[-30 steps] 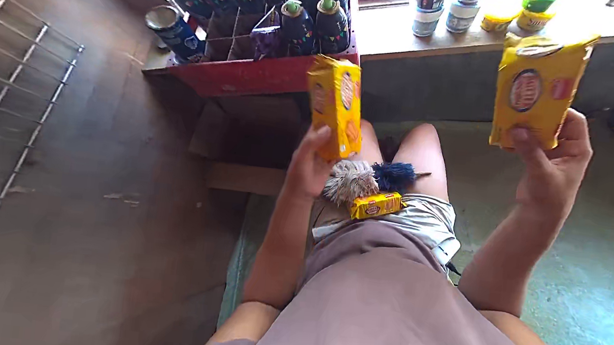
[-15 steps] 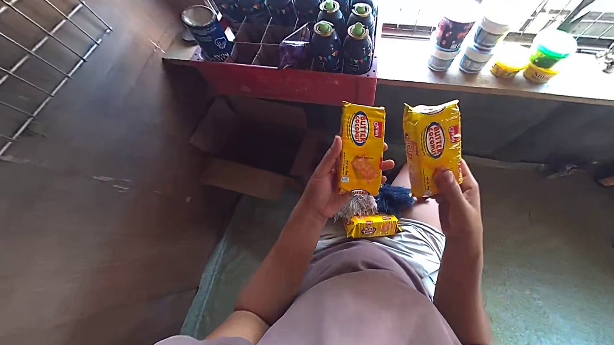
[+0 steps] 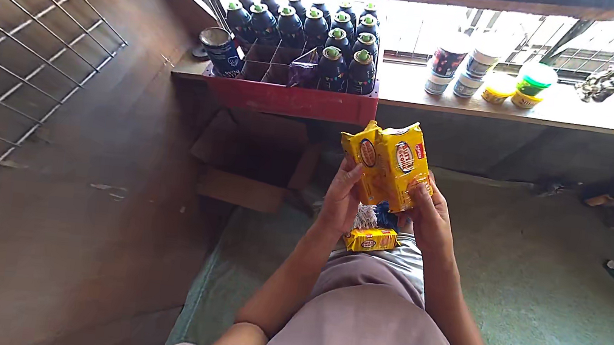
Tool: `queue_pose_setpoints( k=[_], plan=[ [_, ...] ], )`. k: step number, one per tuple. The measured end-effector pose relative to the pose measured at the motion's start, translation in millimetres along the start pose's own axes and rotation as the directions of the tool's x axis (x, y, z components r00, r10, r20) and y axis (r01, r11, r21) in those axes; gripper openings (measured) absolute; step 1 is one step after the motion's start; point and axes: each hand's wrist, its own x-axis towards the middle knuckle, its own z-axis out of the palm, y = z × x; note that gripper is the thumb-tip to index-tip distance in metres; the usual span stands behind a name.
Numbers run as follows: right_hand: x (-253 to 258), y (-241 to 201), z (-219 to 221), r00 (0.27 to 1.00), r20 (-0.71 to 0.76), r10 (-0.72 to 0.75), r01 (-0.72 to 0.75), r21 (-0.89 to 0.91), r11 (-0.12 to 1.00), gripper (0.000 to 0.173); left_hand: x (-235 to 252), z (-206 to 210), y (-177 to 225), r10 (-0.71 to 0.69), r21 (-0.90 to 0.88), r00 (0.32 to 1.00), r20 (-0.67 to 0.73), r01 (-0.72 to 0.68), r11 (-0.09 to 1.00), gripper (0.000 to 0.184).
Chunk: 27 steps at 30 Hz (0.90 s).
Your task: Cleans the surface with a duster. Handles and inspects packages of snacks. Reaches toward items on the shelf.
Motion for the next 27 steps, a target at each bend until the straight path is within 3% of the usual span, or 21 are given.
queue_pose_setpoints(
  k=[3, 6, 8, 11, 14, 16, 18, 19, 21, 22, 23, 27],
  plan=[
    [1, 10, 8, 0.985, -0.098, -0.140, 0.112, -0.254, 0.961, 0.043, -2, 4, -16, 0.057, 0.094, 0.998, -0.014, -0.056, 0.994, 0.052],
    [2, 16, 12, 0.963, -0.095, -0.250, 0.183, -0.450, 0.874, 0.050, -7, 8, -21, 0.096, 0.229, 0.995, -0.006, -0.092, 0.969, 0.116],
    [1, 16, 14, 0.953, -0.046, -0.299, 0.219, -0.578, 0.786, 0.051, -10, 10, -18, 0.075, 0.268, 0.997, 0.001, -0.073, 0.961, 0.133],
    [1, 14, 17, 0.928, 0.070, -0.366, 0.313, -0.681, 0.662, 0.058, -14, 13, -20, 0.016, 0.196, 0.998, -0.064, -0.003, 0.981, 0.113],
    [4, 18, 4, 0.877, 0.196, -0.439, 0.461, -0.602, 0.652, 0.071, -14, 18, -19, -0.018, 0.025, 0.980, -0.196, 0.024, 0.999, 0.063],
    [5, 22, -14, 0.882, 0.223, -0.414, 0.463, -0.571, 0.679, 0.059, -10, 18, -6, -0.005, -0.047, 0.966, -0.258, -0.008, 0.999, 0.036],
    [-3, 28, -36, 0.935, 0.267, -0.235, 0.356, -0.699, 0.621, 0.042, -6, 9, 5, 0.045, -0.069, 0.959, -0.281, -0.067, 0.995, 0.030],
    [-9, 31, -46, 0.952, 0.300, -0.054, 0.277, -0.776, 0.566, 0.041, -4, 4, 9, 0.073, -0.070, 0.955, -0.286, -0.097, 0.993, 0.029],
    [-20, 45, -60, 0.891, 0.356, 0.282, 0.203, -0.867, 0.455, 0.046, -1, -3, 18, 0.106, -0.095, 0.952, -0.289, -0.139, 0.986, 0.027],
    [-26, 54, -63, 0.854, 0.363, 0.373, 0.200, -0.890, 0.410, 0.051, -1, -5, 23, 0.112, -0.115, 0.952, -0.284, -0.150, 0.982, 0.024],
    [-33, 63, -64, 0.834, 0.356, 0.421, 0.205, -0.909, 0.363, 0.056, -1, -5, 28, 0.107, -0.148, 0.955, -0.278, -0.153, 0.977, 0.023],
    [-42, 80, -56, 0.867, 0.277, 0.414, 0.192, -0.953, 0.234, 0.060, -3, -12, 33, 0.073, -0.289, 0.981, -0.182, -0.124, 0.949, 0.023]
  ],
)
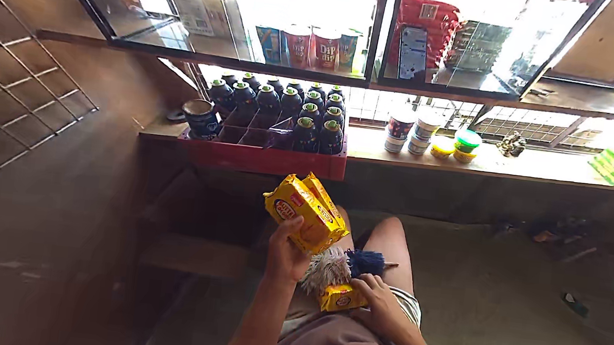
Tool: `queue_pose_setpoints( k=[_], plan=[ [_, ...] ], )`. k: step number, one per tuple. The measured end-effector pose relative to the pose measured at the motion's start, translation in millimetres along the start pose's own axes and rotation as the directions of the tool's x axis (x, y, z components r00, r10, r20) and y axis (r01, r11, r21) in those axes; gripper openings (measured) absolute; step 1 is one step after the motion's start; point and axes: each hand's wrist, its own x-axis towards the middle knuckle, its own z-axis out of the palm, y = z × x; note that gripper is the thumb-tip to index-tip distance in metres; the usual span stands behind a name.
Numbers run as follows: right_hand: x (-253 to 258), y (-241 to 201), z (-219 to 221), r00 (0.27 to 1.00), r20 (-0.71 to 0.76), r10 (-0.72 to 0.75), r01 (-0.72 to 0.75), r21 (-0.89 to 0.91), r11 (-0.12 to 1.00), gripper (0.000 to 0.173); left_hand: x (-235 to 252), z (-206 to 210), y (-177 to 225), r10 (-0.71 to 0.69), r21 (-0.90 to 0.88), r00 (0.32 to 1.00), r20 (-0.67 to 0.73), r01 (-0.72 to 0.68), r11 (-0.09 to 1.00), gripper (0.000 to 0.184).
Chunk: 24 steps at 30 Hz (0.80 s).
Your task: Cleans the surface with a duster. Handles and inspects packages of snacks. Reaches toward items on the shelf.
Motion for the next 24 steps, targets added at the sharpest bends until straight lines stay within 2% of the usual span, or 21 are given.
queue_pose_setpoints(
  k=[3, 5, 9, 12, 15, 17, 20, 24],
  plan=[
    [11, -2, 3, 0.994, 0.087, 0.072, -0.067, -0.056, 0.996, 0.060, 1, -4, -3, -0.027, -0.073, 0.998, 0.052, 0.031, 0.997, 0.032],
    [17, 1, 5, 0.994, 0.090, 0.056, -0.048, -0.088, 0.995, 0.056, 1, -4, -3, -0.024, -0.108, 0.998, 0.062, 0.030, 0.994, 0.030],
    [11, 7, 8, 0.989, -0.078, -0.123, 0.119, -0.055, 0.991, 0.049, 6, -9, -1, -0.007, -0.169, 0.993, 0.118, 0.027, 0.985, 0.040],
    [3, 12, -3, 0.961, -0.232, -0.151, 0.194, 0.179, 0.964, 0.047, 8, -11, 3, 0.003, -0.217, 0.989, 0.150, 0.030, 0.976, 0.042],
    [-1, 13, -28, 0.883, -0.468, -0.031, 0.253, 0.421, 0.871, 0.046, 10, -15, 6, 0.031, -0.247, 0.982, 0.185, 0.015, 0.969, 0.046],
    [-3, 3, -59, 0.809, -0.583, 0.080, 0.281, 0.502, 0.818, 0.047, 11, -16, 6, 0.036, -0.251, 0.986, 0.165, 0.006, 0.968, 0.049],
    [-3, -16, -109, 0.714, -0.687, 0.131, 0.349, 0.512, 0.785, 0.046, 10, -18, 1, 0.028, -0.251, 0.982, 0.185, 0.020, 0.968, 0.052],
    [1, -40, -140, 0.665, -0.734, 0.140, 0.426, 0.527, 0.736, 0.039, 6, -18, -6, 0.003, -0.293, 0.955, 0.295, 0.088, 0.952, 0.052]
  ],
)
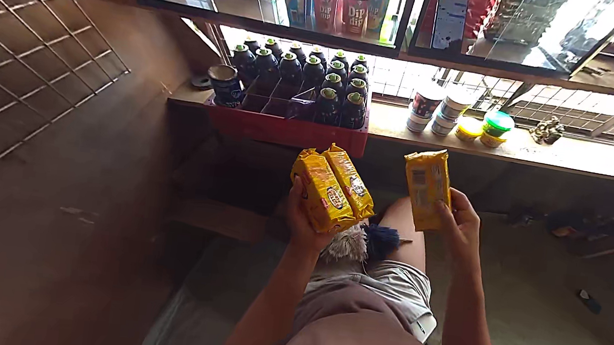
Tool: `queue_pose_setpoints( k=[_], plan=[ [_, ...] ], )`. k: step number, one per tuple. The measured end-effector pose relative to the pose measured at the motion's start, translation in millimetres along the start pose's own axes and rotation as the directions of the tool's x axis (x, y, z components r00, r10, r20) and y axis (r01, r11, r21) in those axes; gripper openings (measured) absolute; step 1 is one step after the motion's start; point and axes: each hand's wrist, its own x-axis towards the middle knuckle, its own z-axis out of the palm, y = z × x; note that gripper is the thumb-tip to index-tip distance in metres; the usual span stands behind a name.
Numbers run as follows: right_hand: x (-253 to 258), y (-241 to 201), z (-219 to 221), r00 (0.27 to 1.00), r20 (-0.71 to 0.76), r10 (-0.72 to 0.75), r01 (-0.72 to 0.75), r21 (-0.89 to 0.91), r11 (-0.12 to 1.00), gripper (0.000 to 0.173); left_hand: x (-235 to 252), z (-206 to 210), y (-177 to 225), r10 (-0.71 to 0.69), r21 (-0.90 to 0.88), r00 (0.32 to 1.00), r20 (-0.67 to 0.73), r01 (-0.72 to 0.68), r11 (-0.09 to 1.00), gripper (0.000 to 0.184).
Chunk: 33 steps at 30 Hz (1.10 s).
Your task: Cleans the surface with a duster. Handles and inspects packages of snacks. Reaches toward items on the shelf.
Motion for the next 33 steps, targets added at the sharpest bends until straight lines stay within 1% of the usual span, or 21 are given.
queue_pose_setpoints(
  k=[4, 5, 6, 7, 9, 11, 14, 16, 18, 21, 24, 26, 27, 28, 31, 32, 33],
  plan=[
    [2, -7, 20, 0.999, 0.019, -0.028, 0.028, 0.030, 0.999, 0.041, -3, 0, -6, -0.046, -0.104, 0.994, 0.102, 0.056, 0.993, 0.052],
    [2, -5, 26, 0.998, 0.022, -0.061, 0.061, 0.001, 0.998, 0.042, -4, 0, -8, -0.058, -0.124, 0.990, 0.128, 0.074, 0.990, 0.052],
    [1, -2, 30, 0.991, 0.029, -0.127, 0.128, -0.046, 0.991, 0.044, -4, 0, -9, -0.069, -0.143, 0.987, 0.146, 0.090, 0.986, 0.052],
    [1, 3, 33, 0.974, 0.045, -0.224, 0.227, -0.108, 0.968, 0.046, -4, 1, -9, -0.076, -0.165, 0.984, 0.158, 0.103, 0.981, 0.052],
    [6, 9, 32, 0.902, 0.098, -0.420, 0.431, -0.245, 0.868, 0.044, -3, -1, -10, -0.077, -0.208, 0.979, 0.187, 0.116, 0.971, 0.053],
    [13, 10, 27, 0.823, 0.124, -0.554, 0.557, -0.372, 0.743, 0.035, -2, -5, -8, -0.061, -0.228, 0.975, 0.212, 0.110, 0.968, 0.056],
    [22, 5, 15, 0.741, 0.123, -0.660, 0.624, -0.490, 0.609, 0.024, 1, -12, -3, -0.043, -0.227, 0.969, 0.242, 0.100, 0.969, 0.061],
    [27, 2, 7, 0.705, 0.125, -0.698, 0.649, -0.511, 0.563, 0.022, 3, -19, 3, -0.045, -0.217, 0.963, 0.266, 0.106, 0.971, 0.070],
    [30, -3, 1, 0.702, 0.142, -0.698, 0.659, -0.502, 0.560, 0.023, 4, -21, 7, -0.041, -0.214, 0.960, 0.278, 0.104, 0.971, 0.074],
    [31, -7, -3, 0.720, 0.164, -0.675, 0.662, -0.454, 0.596, 0.025, 6, -21, 12, -0.037, -0.233, 0.965, 0.258, 0.099, 0.967, 0.077],
    [31, -10, -7, 0.774, 0.201, -0.600, 0.628, -0.355, 0.692, 0.025, 8, -18, 12, -0.074, -0.263, 0.963, 0.261, 0.145, 0.954, 0.084],
    [32, -13, -7, 0.819, 0.254, -0.515, 0.570, -0.249, 0.783, 0.028, 10, -17, 9, -0.109, -0.265, 0.945, 0.309, 0.195, 0.944, 0.091],
    [32, -14, -6, 0.826, 0.295, -0.480, 0.545, -0.204, 0.813, 0.030, 11, -16, 7, -0.116, -0.254, 0.935, 0.336, 0.209, 0.945, 0.095],
    [32, -16, -5, 0.824, 0.337, -0.456, 0.531, -0.176, 0.829, 0.030, 11, -16, 5, -0.122, -0.229, 0.925, 0.359, 0.215, 0.949, 0.099],
    [33, -24, 0, 0.788, 0.469, -0.400, 0.515, -0.146, 0.844, 0.029, 9, -13, -3, -0.174, -0.192, 0.921, 0.349, 0.252, 0.949, 0.104],
    [34, -26, 2, 0.773, 0.502, -0.389, 0.511, -0.129, 0.850, 0.028, 8, -13, -6, -0.185, -0.197, 0.913, 0.363, 0.269, 0.943, 0.103],
    [35, -28, 5, 0.756, 0.535, -0.376, 0.504, -0.109, 0.857, 0.029, 6, -13, -9, -0.184, -0.208, 0.902, 0.391, 0.281, 0.937, 0.097]
  ],
)
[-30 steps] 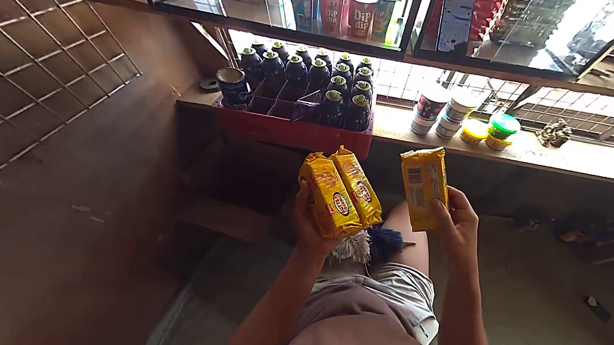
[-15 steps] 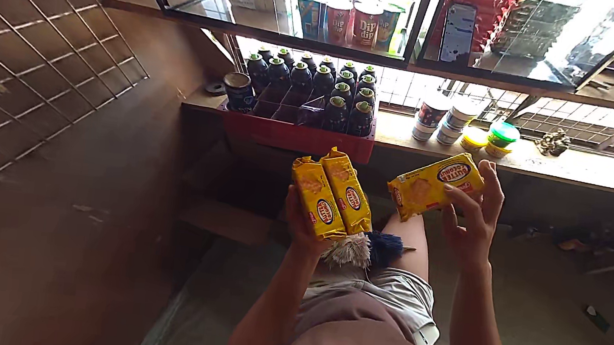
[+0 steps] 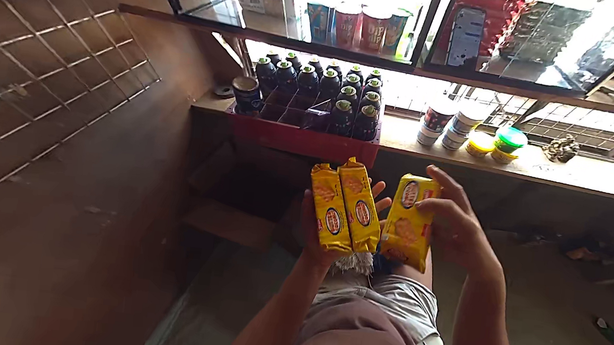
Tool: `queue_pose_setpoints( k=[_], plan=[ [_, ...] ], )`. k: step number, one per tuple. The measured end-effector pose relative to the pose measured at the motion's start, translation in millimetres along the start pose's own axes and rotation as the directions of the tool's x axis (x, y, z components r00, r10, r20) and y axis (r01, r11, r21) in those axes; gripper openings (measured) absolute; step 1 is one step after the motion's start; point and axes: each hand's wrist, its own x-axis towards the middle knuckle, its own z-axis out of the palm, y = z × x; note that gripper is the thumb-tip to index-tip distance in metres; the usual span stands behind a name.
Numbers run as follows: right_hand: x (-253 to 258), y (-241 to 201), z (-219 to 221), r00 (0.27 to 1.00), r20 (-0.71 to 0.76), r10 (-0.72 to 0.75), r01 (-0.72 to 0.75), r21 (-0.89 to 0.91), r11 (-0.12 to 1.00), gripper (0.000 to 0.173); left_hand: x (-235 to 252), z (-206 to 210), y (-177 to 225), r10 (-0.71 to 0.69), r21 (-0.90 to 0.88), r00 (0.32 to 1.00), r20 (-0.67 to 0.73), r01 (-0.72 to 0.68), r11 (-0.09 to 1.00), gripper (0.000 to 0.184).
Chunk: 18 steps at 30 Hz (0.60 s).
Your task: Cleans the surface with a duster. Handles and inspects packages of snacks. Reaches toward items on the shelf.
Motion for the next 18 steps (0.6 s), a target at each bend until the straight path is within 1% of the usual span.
queue_pose_setpoints(
  k=[1, 2, 3, 4, 5, 7, 8, 11, 14, 16, 18],
  plan=[
    [3, -2, 1, 0.999, 0.038, 0.001, -0.002, 0.018, 1.000, 0.029, 0, 4, -3, 0.008, 0.002, 1.000, 0.024, -0.009, 1.000, 0.084],
    [7, -3, 2, 0.997, 0.075, 0.009, -0.012, 0.035, 0.999, 0.031, 0, 13, -6, 0.044, 0.022, 0.999, 0.012, -0.045, 0.999, 0.067],
    [8, -4, 2, 0.994, 0.104, 0.021, -0.027, 0.054, 0.998, 0.034, 0, 23, -11, 0.074, 0.035, 0.997, 0.009, -0.074, 0.997, 0.055],
    [9, -3, 2, 0.993, 0.118, 0.030, -0.038, 0.073, 0.997, 0.037, 1, 32, -15, 0.093, 0.029, 0.995, -0.021, -0.092, 0.995, 0.049],
    [8, -3, 1, 0.992, 0.121, 0.032, -0.042, 0.081, 0.996, 0.039, 1, 38, -20, 0.104, 0.021, 0.993, -0.058, -0.103, 0.994, 0.049],
    [5, -3, 1, 0.994, 0.099, 0.039, -0.047, 0.076, 0.996, 0.042, 0, 17, -23, 0.060, -0.015, 0.998, 0.024, -0.060, 0.998, 0.055],
    [3, -3, 2, 0.996, 0.072, 0.055, -0.060, 0.070, 0.996, 0.044, -1, 12, -25, 0.049, -0.024, 0.999, 0.016, -0.049, 0.999, 0.057],
    [-4, -4, 4, 0.994, 0.016, 0.111, -0.111, 0.059, 0.992, 0.045, -7, 11, -32, 0.022, 0.028, 0.995, -0.098, -0.019, 0.999, 0.059],
    [-6, -3, 3, 0.995, 0.002, 0.103, -0.103, 0.081, 0.991, 0.040, -1, 16, -37, -0.054, -0.042, 0.997, -0.058, 0.052, 0.998, 0.057],
    [-4, -7, 2, 0.994, 0.010, 0.112, -0.112, 0.058, 0.992, 0.041, -2, 19, -47, -0.088, -0.073, 0.994, -0.057, 0.084, 0.994, 0.056],
    [-1, -10, -1, 0.990, 0.013, 0.142, -0.142, 0.005, 0.990, 0.041, -9, 17, -57, -0.090, -0.071, 0.987, -0.132, 0.081, 0.994, 0.058]
  ],
)
